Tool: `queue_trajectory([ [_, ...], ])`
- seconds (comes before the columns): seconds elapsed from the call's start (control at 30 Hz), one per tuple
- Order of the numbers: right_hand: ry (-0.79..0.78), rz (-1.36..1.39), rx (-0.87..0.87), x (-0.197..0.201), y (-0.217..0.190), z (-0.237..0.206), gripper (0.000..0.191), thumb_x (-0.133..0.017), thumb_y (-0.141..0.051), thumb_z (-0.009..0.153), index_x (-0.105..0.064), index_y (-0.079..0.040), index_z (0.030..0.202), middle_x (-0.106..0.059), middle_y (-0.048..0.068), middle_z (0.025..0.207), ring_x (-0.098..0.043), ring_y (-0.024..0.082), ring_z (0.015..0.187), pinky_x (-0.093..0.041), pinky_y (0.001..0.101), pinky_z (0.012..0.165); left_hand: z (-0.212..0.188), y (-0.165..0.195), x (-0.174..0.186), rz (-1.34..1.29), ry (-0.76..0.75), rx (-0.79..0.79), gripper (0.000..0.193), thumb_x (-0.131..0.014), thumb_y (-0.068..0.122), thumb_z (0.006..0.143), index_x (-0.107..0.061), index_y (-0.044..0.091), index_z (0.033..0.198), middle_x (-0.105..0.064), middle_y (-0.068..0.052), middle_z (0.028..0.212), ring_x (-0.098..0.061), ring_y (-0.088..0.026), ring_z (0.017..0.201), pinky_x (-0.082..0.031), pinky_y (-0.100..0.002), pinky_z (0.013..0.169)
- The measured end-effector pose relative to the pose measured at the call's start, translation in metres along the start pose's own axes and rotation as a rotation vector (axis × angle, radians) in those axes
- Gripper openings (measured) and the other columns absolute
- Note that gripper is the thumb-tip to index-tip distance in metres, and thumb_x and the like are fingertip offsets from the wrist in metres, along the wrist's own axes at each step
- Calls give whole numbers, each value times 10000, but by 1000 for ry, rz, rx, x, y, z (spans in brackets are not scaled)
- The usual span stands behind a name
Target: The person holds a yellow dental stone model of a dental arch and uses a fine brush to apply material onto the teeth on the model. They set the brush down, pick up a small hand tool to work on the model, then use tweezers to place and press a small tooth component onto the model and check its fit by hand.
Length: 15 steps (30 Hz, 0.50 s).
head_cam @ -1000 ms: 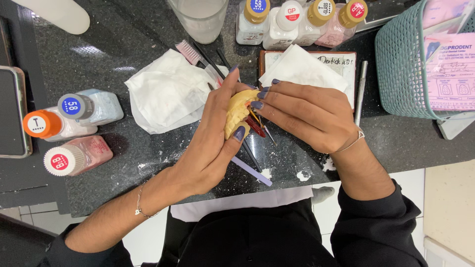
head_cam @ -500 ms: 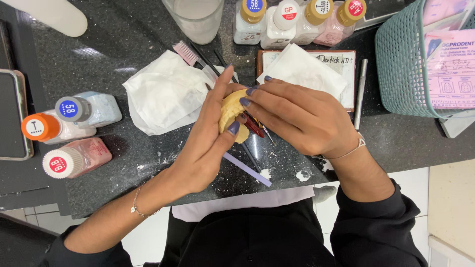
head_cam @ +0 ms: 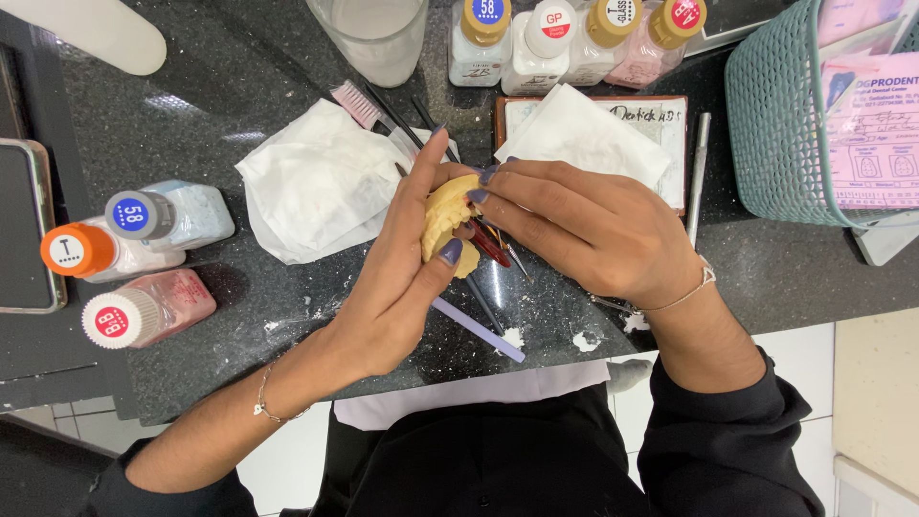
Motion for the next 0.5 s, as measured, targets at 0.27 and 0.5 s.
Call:
queue_trajectory([
  [0.27,23,26,43,0,5,1,308,-759,-33,851,-752,48,1147,-695,151,1160,-735,310,1068,-642,370,881,-1,3,-1,-8,-7,22,782,-401,11,1014,-15,13,1695,-351,-194,1579,-466,-299,1447,-420,-426,1265],
  [0.5,21,42,21,-3,4,-1,330,-784,-50,842,-759,36,1160,-696,149,1158,-741,302,1057,-643,366,860,-1,2,-2,23,-5,13,738,-410,21,1076,-8,12,1695,-344,-196,1578,-432,-311,1503,-372,-435,1297],
])
Point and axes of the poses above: each hand's wrist, its own z-axis towards the middle knuckle, its own x-axis out of the back of the hand, y = z × x, the point moved 2 cm from there along z, towards the middle knuckle
